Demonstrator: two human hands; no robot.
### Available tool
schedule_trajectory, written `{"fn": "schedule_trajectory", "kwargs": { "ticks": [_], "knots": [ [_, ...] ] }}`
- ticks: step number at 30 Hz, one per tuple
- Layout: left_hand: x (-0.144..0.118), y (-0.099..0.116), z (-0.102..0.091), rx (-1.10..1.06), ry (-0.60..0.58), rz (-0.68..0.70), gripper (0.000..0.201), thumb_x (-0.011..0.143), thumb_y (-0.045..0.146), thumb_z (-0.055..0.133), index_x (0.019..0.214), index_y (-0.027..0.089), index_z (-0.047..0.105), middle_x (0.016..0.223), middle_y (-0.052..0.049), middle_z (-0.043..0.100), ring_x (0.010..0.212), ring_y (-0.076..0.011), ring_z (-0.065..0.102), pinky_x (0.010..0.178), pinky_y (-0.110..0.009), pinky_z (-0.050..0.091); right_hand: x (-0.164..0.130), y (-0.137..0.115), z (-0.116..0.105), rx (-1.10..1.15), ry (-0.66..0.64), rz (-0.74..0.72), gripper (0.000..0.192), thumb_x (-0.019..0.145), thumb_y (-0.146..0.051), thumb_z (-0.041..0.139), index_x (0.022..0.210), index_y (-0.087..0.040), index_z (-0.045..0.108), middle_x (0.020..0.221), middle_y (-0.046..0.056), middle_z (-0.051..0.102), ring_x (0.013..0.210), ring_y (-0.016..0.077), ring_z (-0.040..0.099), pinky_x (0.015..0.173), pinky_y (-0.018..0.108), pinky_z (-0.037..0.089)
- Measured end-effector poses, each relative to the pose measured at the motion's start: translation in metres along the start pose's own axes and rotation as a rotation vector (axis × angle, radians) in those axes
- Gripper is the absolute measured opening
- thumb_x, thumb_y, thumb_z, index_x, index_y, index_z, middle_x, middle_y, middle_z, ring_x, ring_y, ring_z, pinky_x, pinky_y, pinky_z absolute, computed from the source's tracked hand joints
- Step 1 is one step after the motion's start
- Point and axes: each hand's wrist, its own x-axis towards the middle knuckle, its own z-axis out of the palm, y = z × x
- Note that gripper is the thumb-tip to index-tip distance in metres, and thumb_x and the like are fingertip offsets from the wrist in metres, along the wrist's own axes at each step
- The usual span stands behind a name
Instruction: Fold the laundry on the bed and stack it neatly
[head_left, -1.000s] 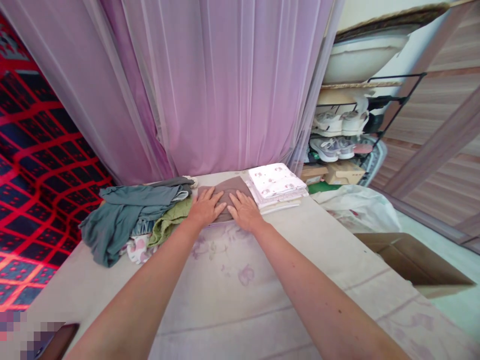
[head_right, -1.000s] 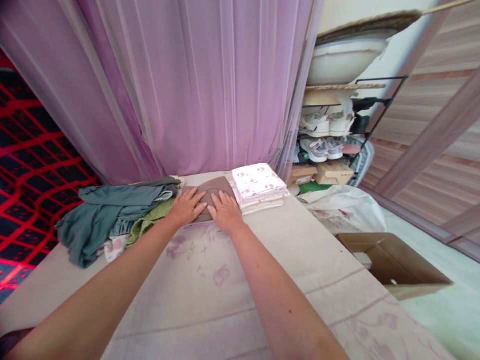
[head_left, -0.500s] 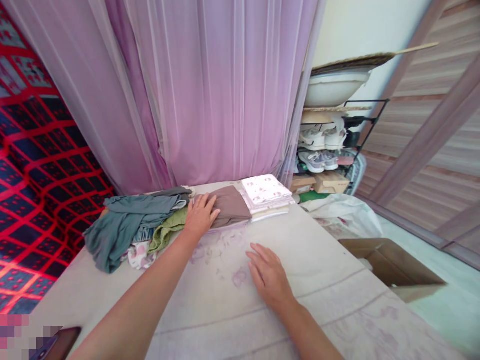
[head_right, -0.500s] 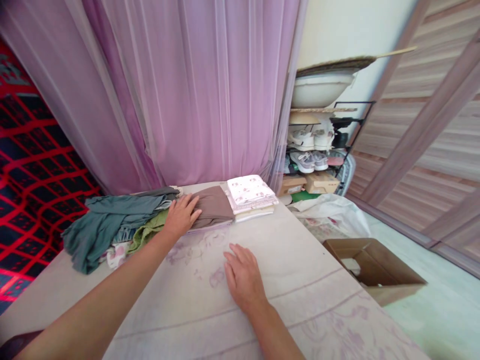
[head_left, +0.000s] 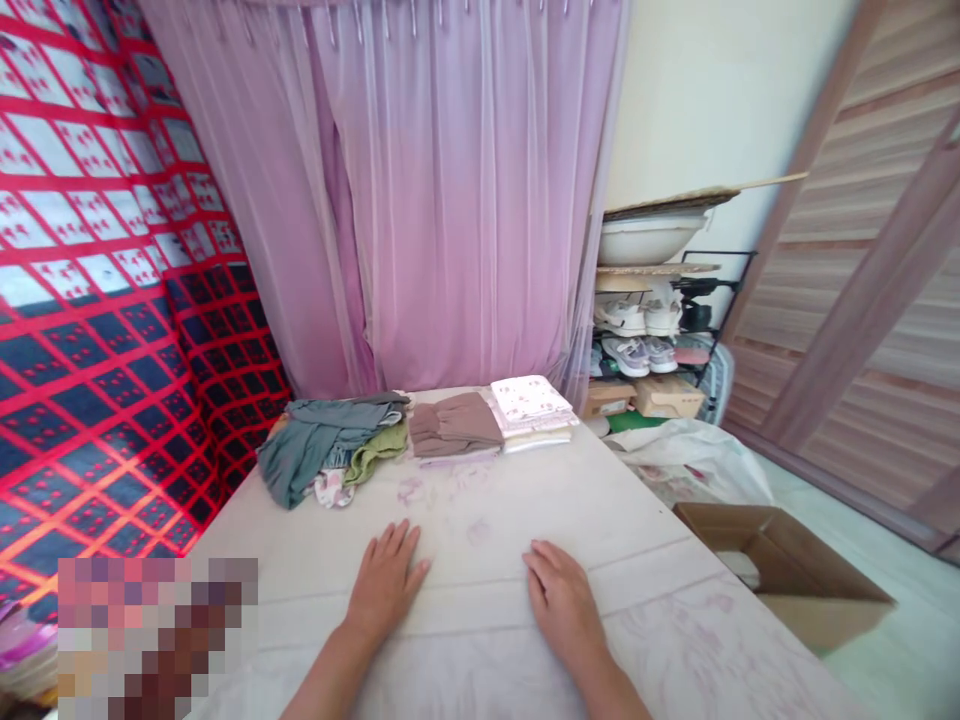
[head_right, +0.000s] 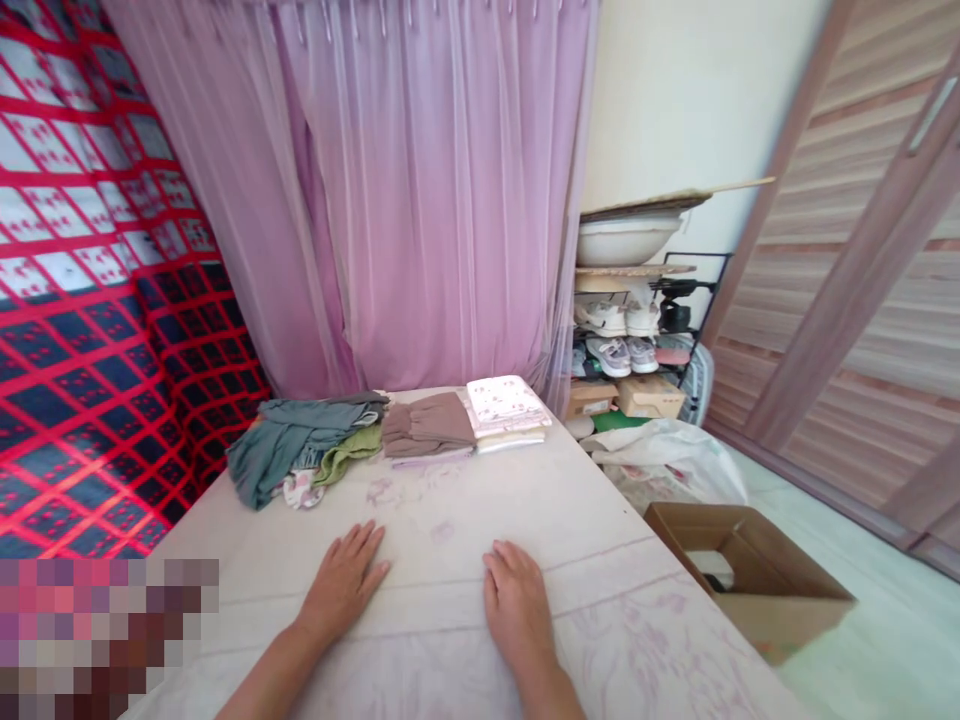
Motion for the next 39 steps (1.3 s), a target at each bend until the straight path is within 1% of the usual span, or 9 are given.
{"fn": "schedule_trajectory", "kwargs": {
  "ticks": [4,9,12,17,27,30,33,35,39],
  "knots": [
    [-0.032,0.006,-0.002,0.001,0.044,-0.058,0.055,0.094,0.046,0.033,0.142,0.021,0.043,0.151,-0.008,0.035,0.14,-0.0264,0.03,0.114,-0.047,0.024,-0.018,-0.001,-0.01,-0.124,-0.045,0.012,0.034,0.087,-0.025,0.046,0.113,-0.024,0.068,0.126,0.008,0.063,0.119,0.0248,0.055,0.103,0.042,0.04],
    [-0.065,0.008,-0.006,-0.051,0.101,-0.083,0.048,0.094,0.037,0.035,0.136,0.02,0.05,0.146,-0.008,0.044,0.136,-0.0252,0.037,0.113,-0.045,0.027,-0.03,-0.003,-0.023,-0.208,-0.075,0.051,0.036,0.089,-0.027,0.043,0.115,-0.021,0.067,0.127,0.011,0.061,0.121,0.0252,0.053,0.103,0.042,0.037],
    [-0.079,0.008,-0.007,-0.07,0.117,-0.094,0.047,0.093,0.035,0.036,0.136,0.02,0.05,0.146,-0.008,0.045,0.136,-0.0251,0.037,0.113,-0.045,0.027,-0.03,-0.007,-0.028,-0.201,-0.086,0.043,0.035,0.089,-0.026,0.044,0.114,-0.019,0.067,0.126,0.011,0.062,0.119,0.024,0.054,0.103,0.04,0.037],
    [-0.09,0.008,-0.008,-0.1,0.105,-0.1,0.049,0.093,0.035,0.035,0.137,0.019,0.049,0.147,-0.008,0.043,0.138,-0.0249,0.034,0.114,-0.045,0.025,-0.03,-0.011,-0.029,-0.216,-0.021,0.028,0.033,0.089,-0.022,0.043,0.11,-0.019,0.069,0.122,0.01,0.064,0.116,0.0221,0.055,0.103,0.037,0.036],
    [-0.094,0.007,-0.003,-0.157,0.129,-0.1,0.048,0.092,0.035,0.036,0.135,0.018,0.05,0.146,-0.008,0.044,0.138,-0.0244,0.033,0.115,-0.044,0.022,-0.029,-0.001,-0.019,-0.221,-0.001,-0.003,0.037,0.087,-0.024,0.04,0.108,-0.016,0.07,0.119,0.011,0.066,0.113,0.0238,0.058,0.101,0.039,0.04],
    [-0.093,0.006,-0.004,-0.164,0.17,-0.106,0.045,0.091,0.033,0.04,0.131,0.02,0.053,0.141,-0.008,0.049,0.134,-0.0239,0.038,0.113,-0.041,0.024,-0.03,0.007,-0.013,-0.182,0.024,0.012,0.038,0.086,-0.028,0.04,0.105,-0.018,0.071,0.119,0.011,0.066,0.113,0.0251,0.059,0.101,0.041,0.041],
    [-0.083,0.002,-0.014,-0.16,0.193,-0.097,0.035,0.089,0.03,0.044,0.117,0.022,0.061,0.125,-0.007,0.06,0.119,-0.0227,0.05,0.102,-0.038,0.035,-0.024,0.013,-0.007,-0.064,0.037,0.088,0.04,0.083,-0.03,0.04,0.103,-0.018,0.072,0.116,0.011,0.068,0.11,0.0253,0.061,0.099,0.041,0.044],
    [-0.071,-0.001,-0.024,-0.136,0.166,-0.095,0.028,0.089,0.029,0.042,0.102,0.022,0.066,0.11,-0.006,0.065,0.106,-0.0222,0.056,0.091,-0.036,0.04,-0.013,0.01,-0.004,0.058,0.033,0.16,0.042,0.082,-0.031,0.039,0.104,-0.017,0.072,0.114,0.011,0.069,0.106,0.0243,0.063,0.096,0.039,0.047],
    [-0.045,-0.009,-0.033,-0.074,0.147,-0.131,0.031,0.093,0.027,0.036,0.088,0.019,0.065,0.093,-0.007,0.068,0.093,-0.0213,0.059,0.082,-0.033,0.04,0.027,-0.014,0.005,0.343,0.061,0.216,0.04,0.077,-0.034,0.043,0.097,-0.019,0.074,0.11,0.009,0.07,0.105,0.0242,0.064,0.097,0.039,0.047]
  ]
}}
